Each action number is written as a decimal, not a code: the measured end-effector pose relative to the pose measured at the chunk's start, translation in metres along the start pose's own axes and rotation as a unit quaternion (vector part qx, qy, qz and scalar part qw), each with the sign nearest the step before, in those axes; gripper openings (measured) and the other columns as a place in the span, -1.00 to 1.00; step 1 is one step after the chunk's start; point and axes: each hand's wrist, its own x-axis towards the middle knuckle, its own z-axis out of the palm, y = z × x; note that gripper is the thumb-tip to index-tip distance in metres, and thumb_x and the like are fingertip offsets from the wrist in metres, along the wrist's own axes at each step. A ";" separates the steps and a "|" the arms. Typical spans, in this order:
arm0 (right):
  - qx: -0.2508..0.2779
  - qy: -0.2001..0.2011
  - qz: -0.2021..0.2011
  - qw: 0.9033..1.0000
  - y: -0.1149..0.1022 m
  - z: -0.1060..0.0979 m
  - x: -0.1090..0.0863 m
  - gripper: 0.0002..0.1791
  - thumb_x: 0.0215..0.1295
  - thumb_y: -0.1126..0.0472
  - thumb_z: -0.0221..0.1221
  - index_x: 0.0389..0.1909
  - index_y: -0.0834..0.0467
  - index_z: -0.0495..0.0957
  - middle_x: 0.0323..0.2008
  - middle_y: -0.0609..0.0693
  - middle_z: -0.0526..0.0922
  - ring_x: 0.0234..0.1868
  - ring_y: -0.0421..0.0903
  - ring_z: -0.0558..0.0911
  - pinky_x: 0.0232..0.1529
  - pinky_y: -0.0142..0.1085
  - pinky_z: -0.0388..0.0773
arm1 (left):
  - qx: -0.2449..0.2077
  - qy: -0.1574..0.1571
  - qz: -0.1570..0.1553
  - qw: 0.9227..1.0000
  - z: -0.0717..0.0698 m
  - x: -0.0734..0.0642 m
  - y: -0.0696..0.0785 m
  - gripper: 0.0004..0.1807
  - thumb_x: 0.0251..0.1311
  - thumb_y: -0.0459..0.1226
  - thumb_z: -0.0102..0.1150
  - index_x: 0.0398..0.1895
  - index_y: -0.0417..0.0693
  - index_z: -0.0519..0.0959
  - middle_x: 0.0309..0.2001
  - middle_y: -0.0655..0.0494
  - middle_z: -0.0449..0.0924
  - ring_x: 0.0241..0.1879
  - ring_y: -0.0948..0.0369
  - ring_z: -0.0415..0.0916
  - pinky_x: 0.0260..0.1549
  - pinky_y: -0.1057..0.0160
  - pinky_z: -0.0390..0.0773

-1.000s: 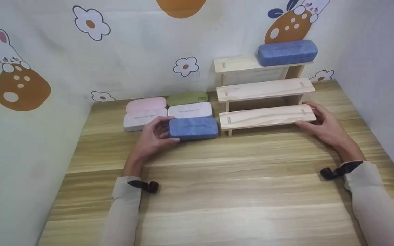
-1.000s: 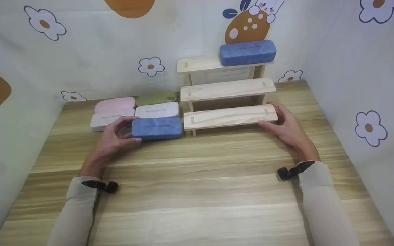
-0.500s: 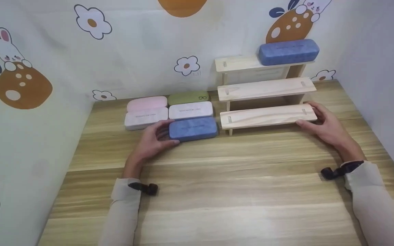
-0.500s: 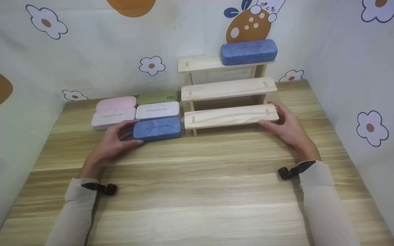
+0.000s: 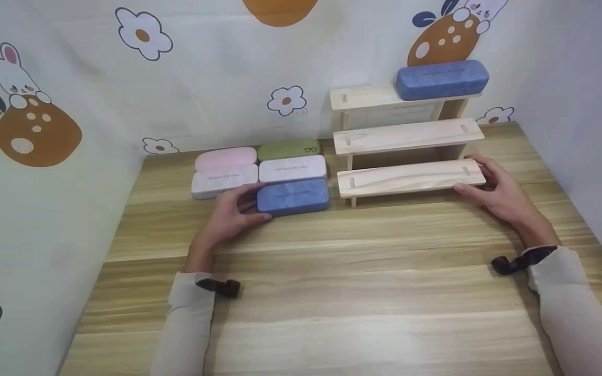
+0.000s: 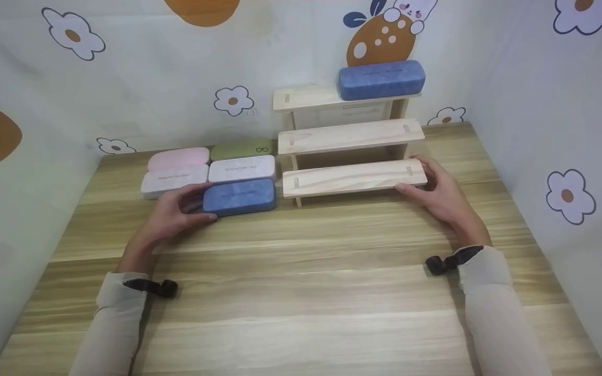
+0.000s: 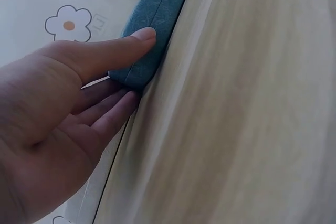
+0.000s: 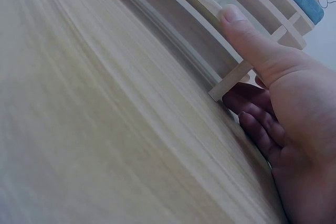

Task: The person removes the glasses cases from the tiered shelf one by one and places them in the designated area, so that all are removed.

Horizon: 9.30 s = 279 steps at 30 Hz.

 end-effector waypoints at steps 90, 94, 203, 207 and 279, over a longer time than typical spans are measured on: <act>0.001 -0.004 0.026 1.000 -0.001 -0.002 0.000 -0.21 0.36 0.23 0.48 0.57 0.00 0.41 0.13 -0.37 0.73 0.10 -0.39 0.64 0.05 -0.63 0.51 | 0.037 0.118 0.213 0.969 0.102 0.097 0.152 -0.59 0.48 -0.28 0.30 0.33 -0.14 0.61 0.30 0.01 0.70 0.34 0.19 0.60 0.43 0.23 0.59; -0.002 -0.005 0.027 1.000 0.000 -0.002 0.000 -0.20 0.36 0.22 0.49 0.58 -0.01 0.40 0.14 -0.35 0.74 0.11 -0.40 0.64 0.07 -0.64 0.50 | 0.024 0.138 0.228 0.963 0.102 0.108 0.161 -0.60 0.47 -0.33 0.30 0.32 -0.15 0.61 0.29 0.00 0.70 0.33 0.19 0.60 0.45 0.34 0.54; 0.046 -0.004 -0.007 0.999 0.001 0.005 -0.001 -0.22 0.33 0.35 0.48 0.55 0.14 0.42 0.17 -0.15 0.72 0.14 -0.35 0.66 0.15 -0.62 0.55 | 0.179 0.217 0.062 0.958 0.208 0.212 0.216 -0.09 0.18 0.22 0.55 0.52 0.13 0.42 0.38 0.24 0.60 0.39 0.25 0.46 0.35 0.21 0.42; 0.039 0.002 -0.005 0.999 0.002 0.005 -0.003 -0.21 0.32 0.34 0.49 0.55 0.11 0.43 0.17 -0.16 0.72 0.14 -0.35 0.66 0.15 -0.63 0.55 | 0.196 0.213 0.073 0.954 0.208 0.210 0.214 -0.06 0.18 0.24 0.54 0.55 0.10 0.43 0.39 0.18 0.59 0.39 0.21 0.48 0.37 0.20 0.45; 0.024 -0.002 0.019 1.000 0.000 0.002 -0.002 -0.20 0.34 0.29 0.48 0.56 0.10 0.40 0.13 -0.30 0.74 0.11 -0.35 0.67 0.11 -0.62 0.56 | -0.269 0.135 0.125 0.945 0.075 0.098 0.085 -0.17 0.09 -0.39 0.66 0.48 -0.12 0.53 0.43 -0.06 0.59 0.45 0.04 0.54 0.53 0.25 0.50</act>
